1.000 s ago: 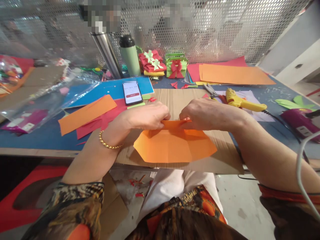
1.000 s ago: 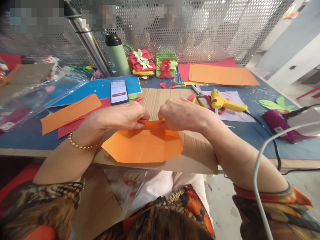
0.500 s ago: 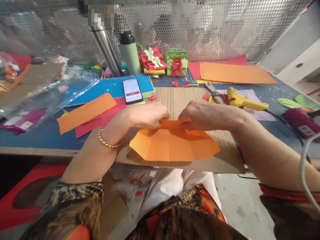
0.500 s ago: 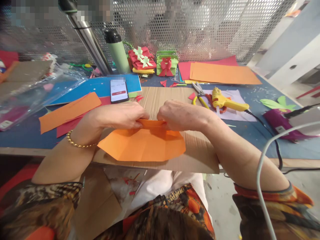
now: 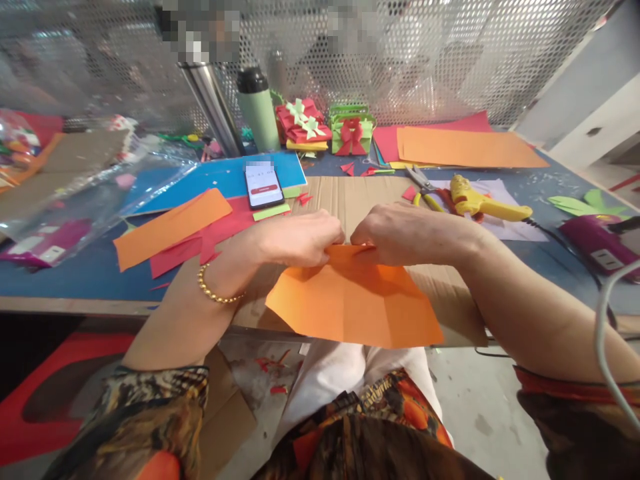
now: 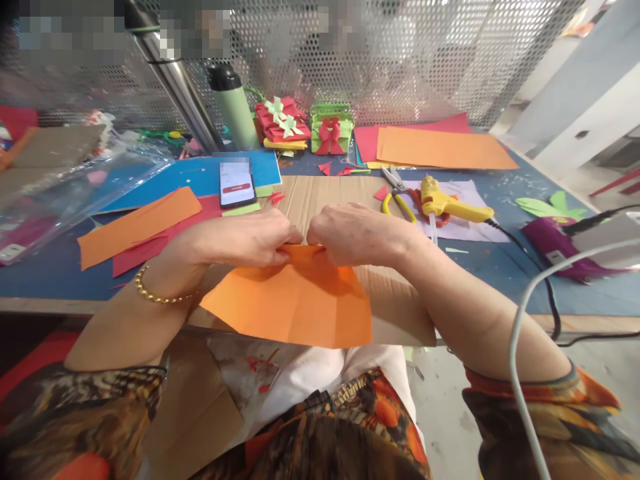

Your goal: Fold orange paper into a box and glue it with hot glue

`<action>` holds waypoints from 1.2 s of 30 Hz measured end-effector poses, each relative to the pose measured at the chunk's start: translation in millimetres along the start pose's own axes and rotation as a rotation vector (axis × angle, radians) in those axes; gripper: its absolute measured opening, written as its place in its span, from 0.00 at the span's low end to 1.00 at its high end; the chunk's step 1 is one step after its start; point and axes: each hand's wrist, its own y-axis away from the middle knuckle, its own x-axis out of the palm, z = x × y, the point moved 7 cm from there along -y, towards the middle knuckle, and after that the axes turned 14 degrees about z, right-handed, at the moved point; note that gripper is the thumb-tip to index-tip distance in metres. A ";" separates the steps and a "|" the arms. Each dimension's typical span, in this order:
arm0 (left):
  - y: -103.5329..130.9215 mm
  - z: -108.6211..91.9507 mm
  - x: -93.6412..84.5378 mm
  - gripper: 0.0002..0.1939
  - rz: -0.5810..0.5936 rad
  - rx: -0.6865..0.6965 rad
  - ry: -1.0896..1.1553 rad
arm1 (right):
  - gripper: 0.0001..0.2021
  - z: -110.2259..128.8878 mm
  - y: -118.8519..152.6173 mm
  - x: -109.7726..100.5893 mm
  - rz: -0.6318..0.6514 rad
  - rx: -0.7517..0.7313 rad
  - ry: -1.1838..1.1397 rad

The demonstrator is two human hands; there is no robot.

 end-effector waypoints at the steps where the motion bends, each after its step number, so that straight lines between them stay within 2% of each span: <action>1: -0.1 0.5 0.2 0.08 0.000 -0.002 0.012 | 0.11 1.2 -1.4 1.4 0.014 -0.014 0.003; 8: 10.2 3.7 -1.1 0.09 0.095 -0.109 -0.057 | 0.11 3.6 -2.0 2.4 0.028 -0.116 -0.002; 15: 7.5 -0.6 -0.3 0.12 0.096 -0.077 -0.132 | 0.11 5.6 -3.0 3.5 0.015 -0.148 0.008; 19: 5.8 2.6 1.2 0.12 0.105 -0.073 -0.092 | 0.11 7.2 -2.5 3.2 0.032 -0.125 0.009; 27: 1.0 -3.7 -3.7 0.14 -0.069 0.041 0.025 | 0.13 5.6 -2.4 3.7 0.009 -0.096 0.005; 34: 3.6 -3.9 -5.1 0.10 -0.073 0.017 -0.044 | 0.10 -12.2 3.3 4.0 0.079 0.081 0.009; 36: 4.4 -4.9 -6.0 0.10 -0.061 0.014 -0.044 | 0.10 -12.4 3.9 4.2 0.093 0.074 0.008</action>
